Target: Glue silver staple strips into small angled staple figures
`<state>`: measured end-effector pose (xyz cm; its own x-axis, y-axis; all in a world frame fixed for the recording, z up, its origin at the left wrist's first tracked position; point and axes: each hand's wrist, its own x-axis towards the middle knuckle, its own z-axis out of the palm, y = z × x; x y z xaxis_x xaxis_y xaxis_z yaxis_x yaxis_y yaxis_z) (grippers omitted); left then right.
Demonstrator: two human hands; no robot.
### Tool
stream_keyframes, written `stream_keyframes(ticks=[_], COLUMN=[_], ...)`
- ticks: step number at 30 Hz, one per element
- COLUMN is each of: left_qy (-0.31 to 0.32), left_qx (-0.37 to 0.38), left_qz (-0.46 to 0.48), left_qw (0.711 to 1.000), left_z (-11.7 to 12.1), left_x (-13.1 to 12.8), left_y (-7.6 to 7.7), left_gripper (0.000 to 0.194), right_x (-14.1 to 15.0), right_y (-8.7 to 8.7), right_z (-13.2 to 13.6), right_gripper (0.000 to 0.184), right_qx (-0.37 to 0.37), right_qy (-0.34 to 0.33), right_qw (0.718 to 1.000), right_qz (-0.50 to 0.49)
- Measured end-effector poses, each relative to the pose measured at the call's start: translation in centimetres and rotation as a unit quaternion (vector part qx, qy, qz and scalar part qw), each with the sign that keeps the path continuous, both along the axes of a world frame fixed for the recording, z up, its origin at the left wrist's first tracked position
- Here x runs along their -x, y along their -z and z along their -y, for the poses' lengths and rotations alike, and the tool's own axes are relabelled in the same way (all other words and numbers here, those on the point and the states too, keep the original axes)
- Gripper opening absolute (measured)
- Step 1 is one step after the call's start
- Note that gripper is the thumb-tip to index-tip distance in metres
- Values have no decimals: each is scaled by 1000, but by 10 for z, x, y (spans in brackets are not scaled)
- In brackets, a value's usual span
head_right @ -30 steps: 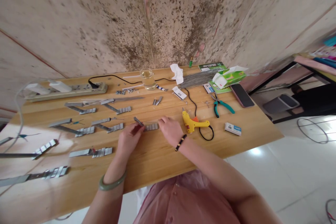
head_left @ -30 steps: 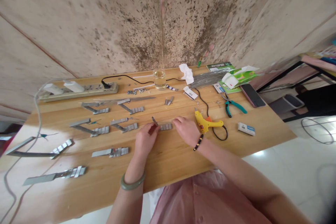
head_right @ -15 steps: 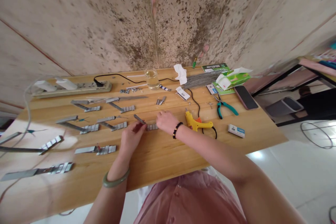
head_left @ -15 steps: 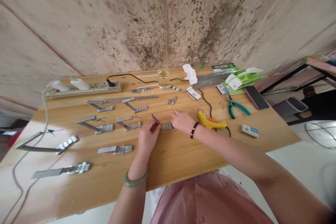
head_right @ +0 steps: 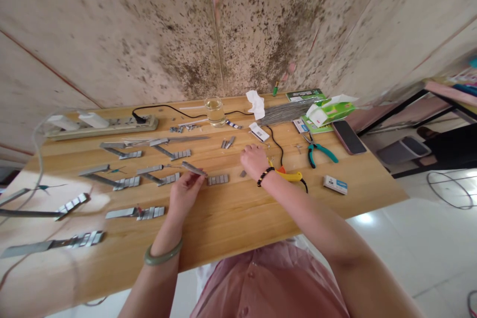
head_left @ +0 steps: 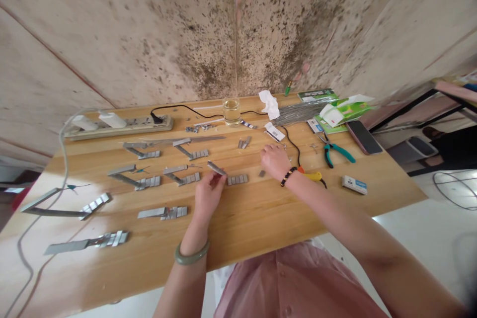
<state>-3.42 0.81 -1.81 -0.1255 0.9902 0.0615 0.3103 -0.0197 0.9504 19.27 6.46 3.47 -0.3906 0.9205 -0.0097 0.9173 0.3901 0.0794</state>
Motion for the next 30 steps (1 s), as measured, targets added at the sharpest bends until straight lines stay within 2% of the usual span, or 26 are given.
stream_keyframes(ticks=[5,9,13,17,20,23,30], left_qy=[-3,1,-4,-3,10,18,21], left_qx=[8,-2,-40,-61,-64,-60,-83], left_qz=[2,-33,-111,-161,-164,-166,-170], left_qw=[1000,999,993,985,984,984,982], left_z=[0,1,3,3,2,1,2], left_x=[1,1,0,-1,-1,0,1], left_y=[0,0,-1,0,3,5,9], left_gripper=[37,36,31,29,28,28,27], right_x=[-19,-52,-96,-127,-130,-122,-104], right_y=[-10,-16,-11,1,10,13,3], right_z=[8,24,47,72,84,87,79], right_gripper=[20,22,25,43,51,55,48], right_qx=[-10,-17,-40,-15,12,15,25], right_qy=[28,33,48,23,11,25,63], right_qw=[999,997,986,990,994,998,998], right_qz=[-39,-73,-155,-138,-108,-62,15])
